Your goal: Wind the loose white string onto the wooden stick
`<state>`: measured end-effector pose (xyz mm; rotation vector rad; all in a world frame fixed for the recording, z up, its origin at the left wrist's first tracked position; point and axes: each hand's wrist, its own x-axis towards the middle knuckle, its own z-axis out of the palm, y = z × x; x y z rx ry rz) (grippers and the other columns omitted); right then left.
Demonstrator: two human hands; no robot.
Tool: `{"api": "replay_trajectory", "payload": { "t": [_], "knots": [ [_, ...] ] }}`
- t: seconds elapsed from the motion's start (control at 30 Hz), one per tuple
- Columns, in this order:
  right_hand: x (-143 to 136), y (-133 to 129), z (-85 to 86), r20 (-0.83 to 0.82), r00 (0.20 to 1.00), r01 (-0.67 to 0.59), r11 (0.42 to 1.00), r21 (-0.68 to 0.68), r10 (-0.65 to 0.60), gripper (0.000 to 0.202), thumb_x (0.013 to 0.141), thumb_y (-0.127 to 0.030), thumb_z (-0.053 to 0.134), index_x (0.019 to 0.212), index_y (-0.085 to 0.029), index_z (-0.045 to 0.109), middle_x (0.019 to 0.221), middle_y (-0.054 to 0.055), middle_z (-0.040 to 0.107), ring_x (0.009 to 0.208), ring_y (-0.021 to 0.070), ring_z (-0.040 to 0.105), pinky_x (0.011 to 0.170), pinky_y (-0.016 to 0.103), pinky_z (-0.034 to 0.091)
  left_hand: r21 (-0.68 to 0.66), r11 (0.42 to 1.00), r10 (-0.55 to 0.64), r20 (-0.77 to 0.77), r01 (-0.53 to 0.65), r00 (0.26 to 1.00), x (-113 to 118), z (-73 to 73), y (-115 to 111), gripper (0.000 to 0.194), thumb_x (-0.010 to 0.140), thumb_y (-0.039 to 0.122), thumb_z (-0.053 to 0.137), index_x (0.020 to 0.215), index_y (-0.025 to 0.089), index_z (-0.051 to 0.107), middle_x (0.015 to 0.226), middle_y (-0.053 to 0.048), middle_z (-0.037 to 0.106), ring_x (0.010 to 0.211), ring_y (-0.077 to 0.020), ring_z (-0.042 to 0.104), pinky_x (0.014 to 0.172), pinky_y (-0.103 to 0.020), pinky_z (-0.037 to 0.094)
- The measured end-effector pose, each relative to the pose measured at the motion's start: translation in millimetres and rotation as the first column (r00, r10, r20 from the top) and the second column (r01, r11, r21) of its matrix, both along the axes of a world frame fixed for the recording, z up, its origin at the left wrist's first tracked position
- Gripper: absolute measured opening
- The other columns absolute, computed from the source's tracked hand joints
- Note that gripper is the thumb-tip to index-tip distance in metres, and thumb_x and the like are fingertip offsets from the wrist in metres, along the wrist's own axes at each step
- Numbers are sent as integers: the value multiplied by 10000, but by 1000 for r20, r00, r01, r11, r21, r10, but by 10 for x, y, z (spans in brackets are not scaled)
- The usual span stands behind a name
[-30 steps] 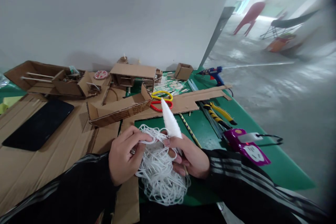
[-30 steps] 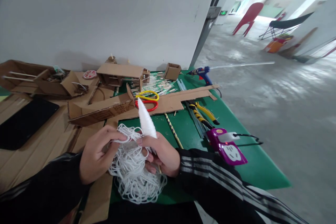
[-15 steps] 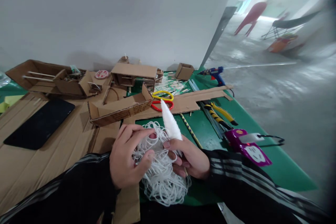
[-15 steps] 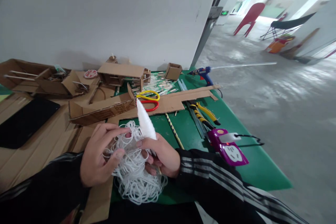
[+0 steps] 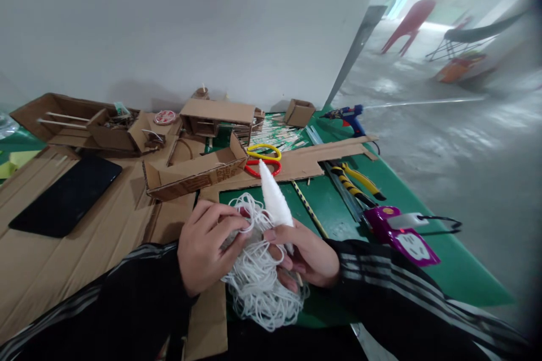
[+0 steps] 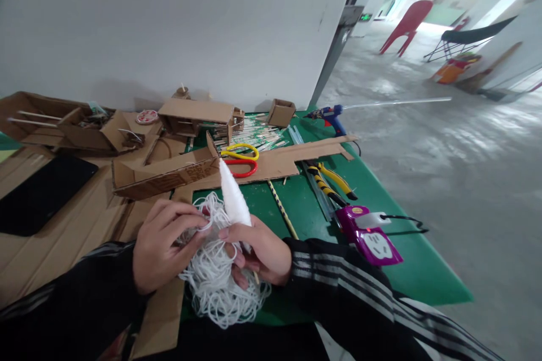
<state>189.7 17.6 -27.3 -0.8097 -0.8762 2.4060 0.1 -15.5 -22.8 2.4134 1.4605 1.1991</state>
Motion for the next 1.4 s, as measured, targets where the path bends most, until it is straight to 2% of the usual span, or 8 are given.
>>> {"api": "replay_trajectory", "payload": {
  "t": [0.13,0.27,0.43,0.7,0.9,1.03,1.23,1.4],
  "knots": [
    [-5,5,11,-11,1000,8,1000,4,-8,154,744,-247,594,646,-145,534,381,-98,450,240,22,207,267,171,423,-372,923,-11,236,101,972,58,6,-63,55,849,216,568,870,171,591,815,-38,649,757,-170,582,702,-282,437],
    [-5,6,8,-39,999,3,1000,4,-3,103,752,-231,585,710,-142,555,396,-89,492,235,23,212,270,182,428,-671,695,105,450,258,887,79,-25,-65,186,889,251,482,956,159,629,837,-39,668,781,-174,605,704,-264,456],
    [-6,3,-10,-69,998,-4,1000,3,4,150,757,-221,577,641,-134,538,395,-70,507,235,19,233,272,161,394,-696,587,200,620,414,758,66,-95,7,231,878,235,479,910,144,689,748,-16,644,681,-135,577,650,-225,458],
    [-7,2,-37,-48,998,-47,998,41,49,154,749,-246,600,682,-108,589,431,-39,559,238,11,249,231,121,283,-655,398,241,750,643,615,104,-75,59,329,680,299,780,924,106,671,609,5,610,508,-87,497,490,-184,399],
    [-10,3,-28,-68,992,-101,993,54,104,161,753,-274,646,775,-128,583,583,-29,610,297,7,275,251,137,350,-566,417,210,821,711,531,163,5,21,284,653,232,807,861,110,659,664,-6,612,650,-136,567,636,-237,469],
    [-23,-31,-52,-75,990,-118,992,52,122,222,766,-304,677,867,-143,561,671,-18,629,331,10,316,276,148,392,-547,520,212,827,656,521,196,-73,-20,285,678,200,785,919,119,657,678,11,588,577,-98,517,557,-204,444],
    [-34,-31,-39,-85,987,-128,986,102,137,228,799,-308,669,917,-154,550,736,-8,640,346,2,322,306,152,425,-581,567,312,807,584,501,226,-69,-39,259,701,229,768,912,114,670,629,22,585,467,-71,481,452,-181,394],
    [40,54,42,-44,996,-73,988,138,80,219,834,-326,631,962,-158,573,630,-48,569,336,17,304,304,172,439,-486,571,345,873,662,343,163,-40,-22,309,767,244,722,1064,175,671,718,-6,655,586,-95,551,609,-208,463]
  ]
}}
